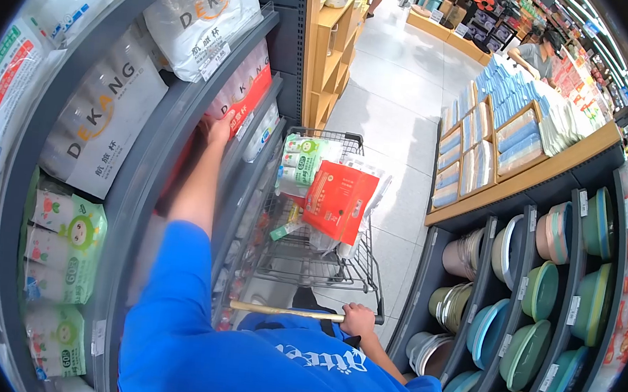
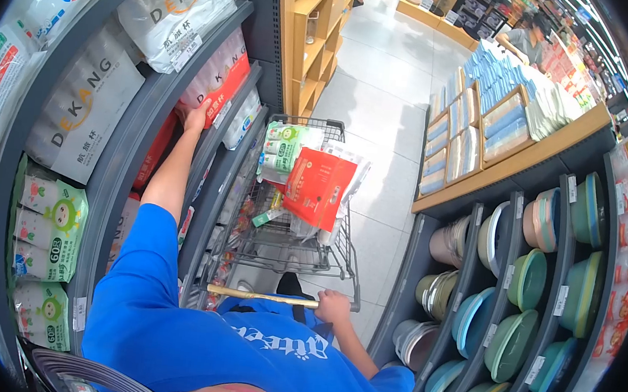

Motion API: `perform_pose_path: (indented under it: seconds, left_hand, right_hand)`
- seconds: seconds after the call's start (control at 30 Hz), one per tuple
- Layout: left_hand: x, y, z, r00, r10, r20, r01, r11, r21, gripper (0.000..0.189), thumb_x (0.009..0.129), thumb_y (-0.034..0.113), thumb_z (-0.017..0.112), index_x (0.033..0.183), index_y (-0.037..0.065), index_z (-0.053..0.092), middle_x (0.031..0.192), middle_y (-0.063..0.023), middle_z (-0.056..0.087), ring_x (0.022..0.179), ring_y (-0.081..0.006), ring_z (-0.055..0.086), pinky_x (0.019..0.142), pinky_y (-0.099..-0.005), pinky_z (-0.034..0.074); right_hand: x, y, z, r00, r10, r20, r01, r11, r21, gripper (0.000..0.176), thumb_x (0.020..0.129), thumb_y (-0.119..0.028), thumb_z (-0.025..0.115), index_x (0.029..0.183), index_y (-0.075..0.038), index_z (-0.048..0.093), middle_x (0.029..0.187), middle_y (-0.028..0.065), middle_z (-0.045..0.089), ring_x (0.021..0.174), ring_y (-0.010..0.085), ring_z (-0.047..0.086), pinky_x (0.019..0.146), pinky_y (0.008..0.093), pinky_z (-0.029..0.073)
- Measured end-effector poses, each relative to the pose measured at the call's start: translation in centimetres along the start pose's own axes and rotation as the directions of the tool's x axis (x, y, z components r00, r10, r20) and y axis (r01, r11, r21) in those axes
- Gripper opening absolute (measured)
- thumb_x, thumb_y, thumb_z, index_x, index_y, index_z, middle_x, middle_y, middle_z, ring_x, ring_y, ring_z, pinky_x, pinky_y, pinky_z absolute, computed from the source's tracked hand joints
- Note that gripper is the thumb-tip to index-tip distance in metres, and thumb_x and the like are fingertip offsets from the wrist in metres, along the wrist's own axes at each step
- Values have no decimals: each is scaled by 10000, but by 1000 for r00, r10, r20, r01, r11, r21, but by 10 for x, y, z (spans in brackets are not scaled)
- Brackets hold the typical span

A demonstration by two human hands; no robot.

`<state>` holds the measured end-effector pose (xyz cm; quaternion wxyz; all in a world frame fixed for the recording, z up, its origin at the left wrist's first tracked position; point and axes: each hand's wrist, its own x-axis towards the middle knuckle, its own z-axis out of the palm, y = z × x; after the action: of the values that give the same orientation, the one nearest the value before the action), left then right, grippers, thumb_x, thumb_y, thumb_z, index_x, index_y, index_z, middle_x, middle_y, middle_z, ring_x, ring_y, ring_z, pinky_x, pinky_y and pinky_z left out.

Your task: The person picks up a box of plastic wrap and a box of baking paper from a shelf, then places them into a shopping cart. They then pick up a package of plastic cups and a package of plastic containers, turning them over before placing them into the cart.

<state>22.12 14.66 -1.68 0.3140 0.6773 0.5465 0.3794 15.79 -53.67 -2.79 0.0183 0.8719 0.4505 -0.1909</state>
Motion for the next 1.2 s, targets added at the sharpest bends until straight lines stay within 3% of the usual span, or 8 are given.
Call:
perform_pose_path:
  seconds: [0.33,0.47,0.6,0.67,0.8,0.87,1.07,1.2]
  left_hand:
    - [56,-56,44,927,-97,362,90,995,35,1265,765,579,751,1474,-188,37,1576,-364,105,1487,-444,124,1214,-444,155]
    - [-22,33,-11,949,-290,128,259,942,215,1021,792,491,760,1503,-30,247,1520,-338,311,1406,-431,343,1096,-556,324]
    - [-161,25,-63,918,381,-109,-383,924,6,756,807,212,741,1414,19,334,1427,-210,399,1392,-389,324,1103,-540,271]
    - [-234,-13,-93,905,321,279,-288,945,-153,550,798,145,716,1277,21,476,1360,-218,475,1313,-388,433,1079,-505,326]
    - [-374,-118,-148,746,205,634,-225,973,-49,333,838,169,697,1111,20,576,1196,-211,575,1186,-384,536,1001,-486,429]
    - [-433,-132,-190,644,232,729,-498,851,169,370,879,278,660,1150,36,590,1235,-201,578,1152,-373,560,979,-494,434]
    - [-431,-102,-234,200,164,966,-571,821,-22,481,925,476,553,1186,79,631,1163,-158,645,1082,-341,621,956,-481,453]
    - [-412,-103,-243,113,233,966,-585,801,-125,579,841,588,613,1138,92,643,1117,-145,663,1045,-334,640,882,-489,496]
  right_hand:
    - [0,1,-3,1000,-6,-1,6,1000,-28,253,651,-226,674,892,-159,716,843,44,681,819,249,685,686,405,550]
    - [0,-1,-3,1000,6,28,-5,999,-53,273,659,-228,677,921,-166,727,849,43,683,821,248,685,688,401,551]
    - [3,1,2,1000,6,15,-6,998,-57,279,666,-222,673,932,-168,734,851,43,683,826,247,685,696,400,553]
    - [-2,-2,2,1000,13,19,-12,998,-62,271,669,-219,670,926,-166,736,851,45,685,826,249,686,699,402,554]
    - [0,-5,-4,1000,2,8,-2,997,-76,258,674,-218,665,912,-159,743,868,57,699,814,263,692,702,407,562]
    - [-3,-6,1,1000,1,-10,-1,997,-81,268,670,-220,665,918,-156,744,876,60,703,811,266,694,702,408,564]
    - [-6,-16,6,996,56,-75,-62,994,-85,220,691,-215,636,863,-134,746,824,86,699,790,295,690,701,436,554]
    - [-5,-24,12,989,116,-89,-127,985,-118,216,708,-207,622,870,-137,746,839,90,705,815,299,688,725,447,536]
